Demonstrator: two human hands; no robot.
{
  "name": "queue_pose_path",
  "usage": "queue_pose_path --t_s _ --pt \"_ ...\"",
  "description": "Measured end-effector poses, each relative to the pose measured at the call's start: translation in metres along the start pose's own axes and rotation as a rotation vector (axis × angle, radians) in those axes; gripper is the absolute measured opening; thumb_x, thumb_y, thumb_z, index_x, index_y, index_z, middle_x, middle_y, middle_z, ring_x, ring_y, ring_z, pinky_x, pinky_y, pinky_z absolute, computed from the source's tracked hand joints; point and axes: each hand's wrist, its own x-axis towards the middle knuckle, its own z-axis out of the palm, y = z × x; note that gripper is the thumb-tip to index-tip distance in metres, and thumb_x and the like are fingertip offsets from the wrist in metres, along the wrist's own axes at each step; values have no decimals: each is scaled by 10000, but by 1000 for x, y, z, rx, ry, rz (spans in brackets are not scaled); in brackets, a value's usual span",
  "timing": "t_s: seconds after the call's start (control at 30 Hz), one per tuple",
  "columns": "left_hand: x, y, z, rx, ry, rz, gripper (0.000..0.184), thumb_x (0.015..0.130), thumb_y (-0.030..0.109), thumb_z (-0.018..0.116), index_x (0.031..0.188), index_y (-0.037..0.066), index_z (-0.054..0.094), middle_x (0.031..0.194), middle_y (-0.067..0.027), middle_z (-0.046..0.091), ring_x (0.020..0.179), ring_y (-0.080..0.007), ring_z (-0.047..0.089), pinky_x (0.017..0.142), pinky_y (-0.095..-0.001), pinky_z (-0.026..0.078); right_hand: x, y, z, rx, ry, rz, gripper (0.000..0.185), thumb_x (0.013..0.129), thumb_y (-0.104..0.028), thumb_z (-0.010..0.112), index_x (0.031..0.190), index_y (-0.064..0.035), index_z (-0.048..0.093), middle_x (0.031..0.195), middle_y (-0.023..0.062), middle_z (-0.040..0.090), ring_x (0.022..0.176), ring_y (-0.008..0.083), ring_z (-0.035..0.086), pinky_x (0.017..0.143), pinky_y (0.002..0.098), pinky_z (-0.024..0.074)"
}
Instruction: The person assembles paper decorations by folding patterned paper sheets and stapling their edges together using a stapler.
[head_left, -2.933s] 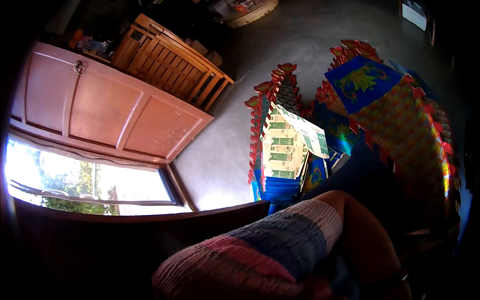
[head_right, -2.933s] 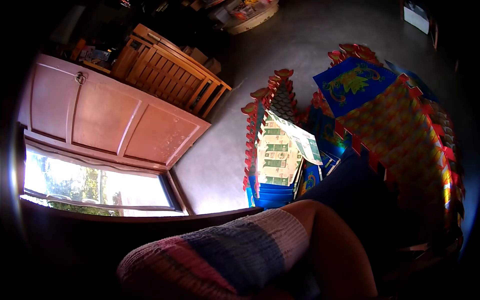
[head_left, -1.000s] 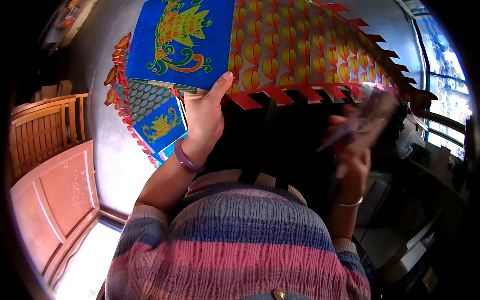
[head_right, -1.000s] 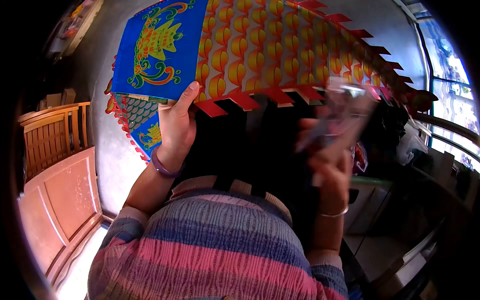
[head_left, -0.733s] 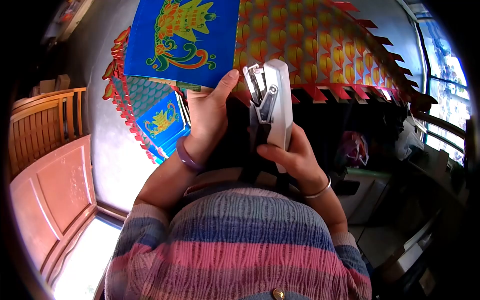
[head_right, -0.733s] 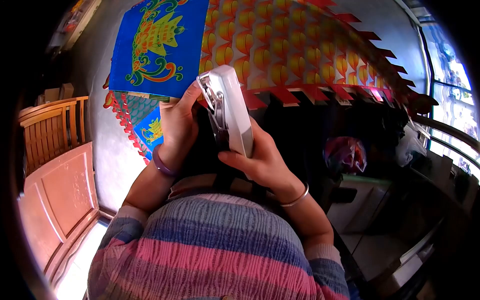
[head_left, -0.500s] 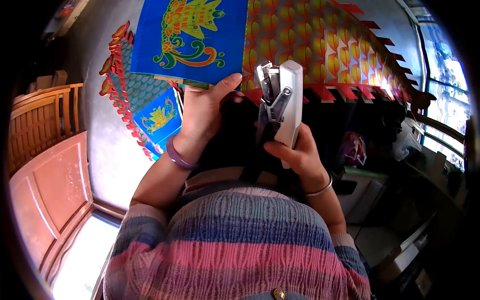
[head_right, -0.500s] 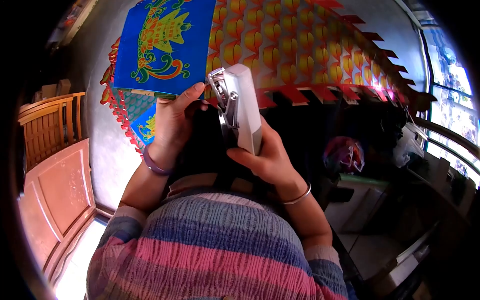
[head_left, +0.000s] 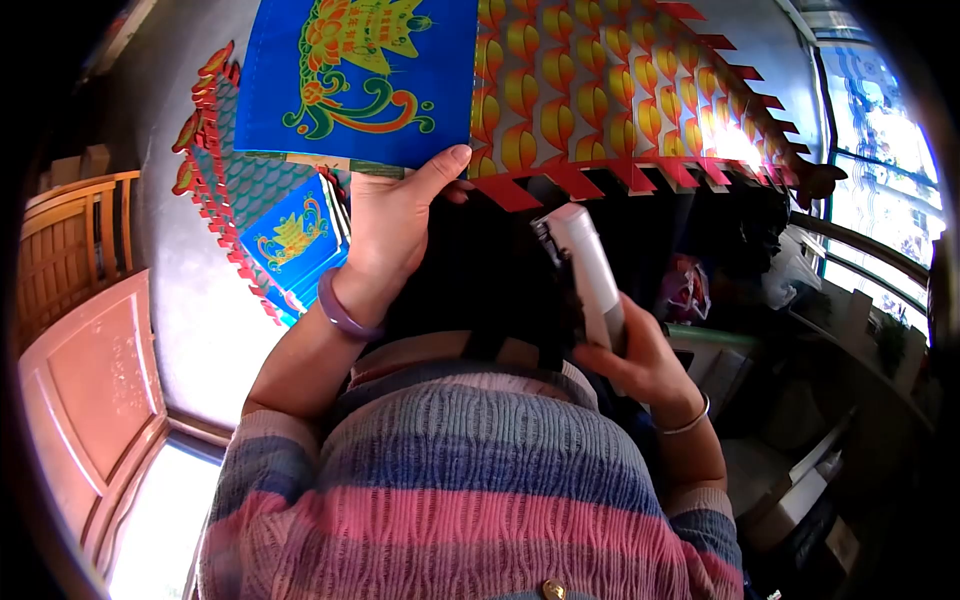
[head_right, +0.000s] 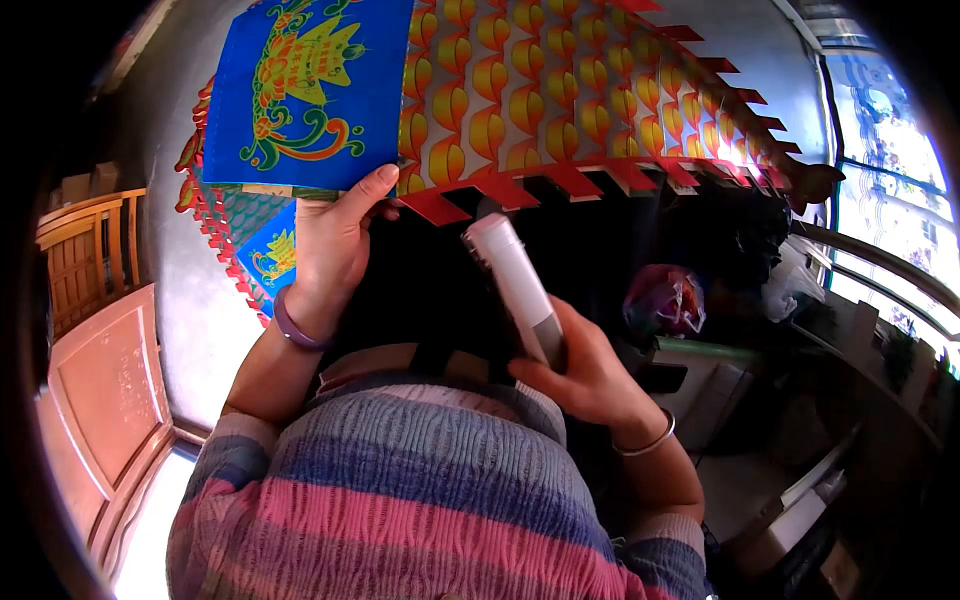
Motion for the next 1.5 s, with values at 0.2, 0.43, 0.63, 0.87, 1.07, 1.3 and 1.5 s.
queue_pose_path --t_s 0.2,0.43,0.63,0.87,1.07,1.3,1.5 --pt "0 0 -2 -5 -9 -1 192 798 -2 677 975 28 612 881 -57 648 705 -150 625 551 -250 506 10 -12 16 -62 8 -47 575 765 -142 687 1257 24 441 1114 180 539 999 272 544 858 361 431" --pt "-1 5 0 10 -1 -47 260 793 26 692 1030 38 585 904 -53 633 700 -156 609 567 -264 490 20 -15 27 -70 31 -39 584 780 -160 681 1270 27 424 1084 180 555 983 265 553 838 364 442" --pt "1 3 -3 -25 -8 -30 173 807 19 674 971 24 619 889 -63 650 697 -156 626 562 -251 506 24 -17 29 -26 58 2 587 782 -163 681 1269 33 419 1035 164 570 953 242 558 816 359 452" --pt "1 5 -2 -53 -16 -46 179 808 14 670 978 19 616 900 -63 648 688 -155 626 557 -250 508 29 -21 35 -8 99 -10 479 794 -77 647 1213 41 448 996 70 584 889 124 538 776 274 459" --pt "1 4 -1 -58 -7 -23 171 810 18 670 973 21 617 869 -56 652 674 -140 623 548 -237 497 35 -22 43 67 104 -21 549 795 -128 672 1253 44 425 1030 134 574 950 197 543 829 331 446" --pt "0 1 -4 -9 -16 -42 155 805 34 681 949 35 626 840 -41 655 663 -125 626 546 -224 484 42 -26 49 9 110 -12 516 802 -138 664 1225 54 439 1008 154 579 928 207 560 801 335 458" --pt "0 1 -4 -1 -13 -38 143 809 43 680 944 36 631 836 -38 657 655 -127 630 542 -221 477 45 -22 55 -36 164 -51 449 803 -142 658 1162 47 465 952 164 590 866 219 581 749 343 468"
